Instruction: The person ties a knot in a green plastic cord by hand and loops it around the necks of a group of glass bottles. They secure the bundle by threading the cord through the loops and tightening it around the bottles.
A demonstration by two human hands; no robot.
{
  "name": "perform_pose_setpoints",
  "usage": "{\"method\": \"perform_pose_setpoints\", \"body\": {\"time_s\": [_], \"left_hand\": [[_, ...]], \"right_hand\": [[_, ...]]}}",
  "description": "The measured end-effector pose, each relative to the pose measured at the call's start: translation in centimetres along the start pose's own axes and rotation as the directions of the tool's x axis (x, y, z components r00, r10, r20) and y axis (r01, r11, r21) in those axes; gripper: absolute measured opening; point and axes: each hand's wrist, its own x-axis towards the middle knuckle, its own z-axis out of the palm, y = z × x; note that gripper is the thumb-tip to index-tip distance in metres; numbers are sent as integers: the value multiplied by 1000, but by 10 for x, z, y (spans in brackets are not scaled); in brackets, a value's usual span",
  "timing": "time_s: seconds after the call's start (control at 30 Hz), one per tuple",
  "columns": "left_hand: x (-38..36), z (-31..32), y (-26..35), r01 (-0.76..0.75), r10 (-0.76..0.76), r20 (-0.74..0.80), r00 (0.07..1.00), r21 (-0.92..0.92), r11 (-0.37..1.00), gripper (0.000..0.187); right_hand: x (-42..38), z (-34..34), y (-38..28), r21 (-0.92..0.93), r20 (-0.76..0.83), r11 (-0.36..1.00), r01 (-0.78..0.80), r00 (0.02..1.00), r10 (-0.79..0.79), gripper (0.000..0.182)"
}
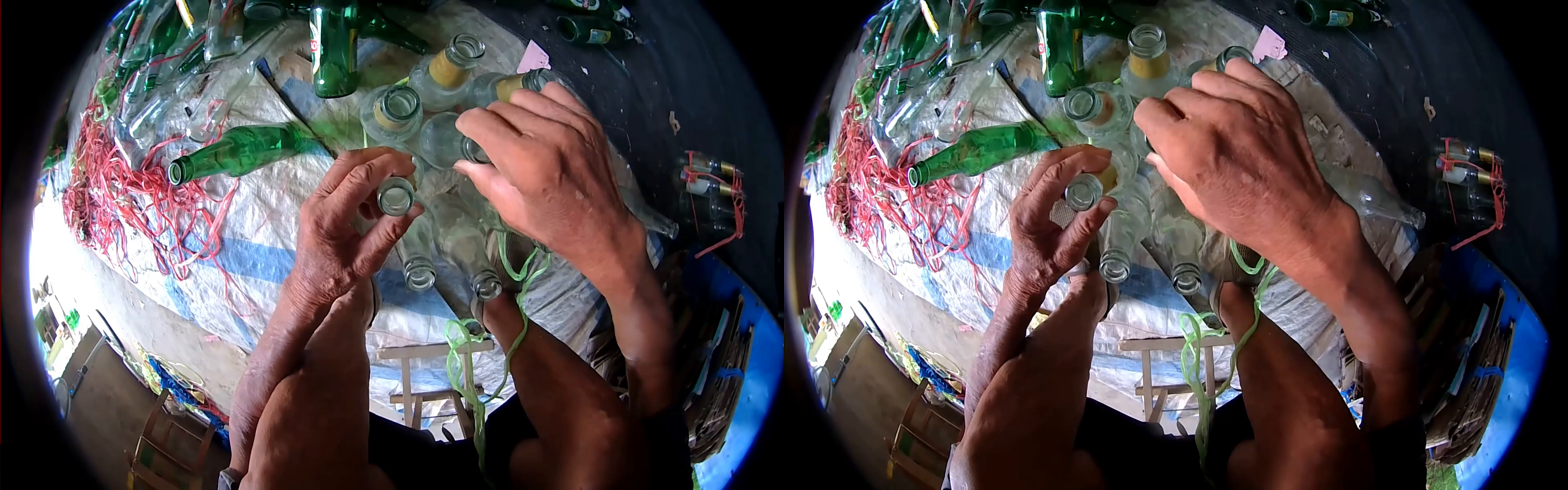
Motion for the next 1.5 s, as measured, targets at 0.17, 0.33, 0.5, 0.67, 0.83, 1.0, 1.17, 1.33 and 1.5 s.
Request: {"method": "perform_pose_setpoints", "body": {"time_s": [0.17,0.33,0.5,0.67,0.83,1.0,1.17,1.33,1.5], "left_hand": [[1,1,2,-2,2,-1,1000,-14,1000,40],[3,1,-2,-81,81,-5,997,68,994,42],[2,5,0,-56,58,-23,998,56,997,41],[2,5,1,-58,59,-14,998,48,997,39],[2,6,1,-68,69,-15,997,51,996,39],[1,6,2,-62,63,-21,998,55,997,39],[2,5,-1,-100,101,-18,995,65,993,41],[3,3,-1,-112,113,-9,994,77,991,41],[0,2,2,-47,47,2,999,40,998,40]], "right_hand": [[-4,5,-1,-26,-44,999,-29,999,27,43],[-9,9,-1,-60,-38,994,-89,996,87,45],[-24,-22,-4,-18,-81,986,-163,984,162,52],[-106,-73,22,-61,-446,818,-573,748,491,35],[-204,-59,43,-100,-400,428,-898,430,809,38],[-228,-22,56,132,-336,373,-918,313,888,27],[-234,-19,74,211,-308,396,-894,324,894,25],[-206,-40,50,172,-393,268,-948,183,901,27],[-212,-129,9,-98,-661,422,-901,376,649,25]]}}
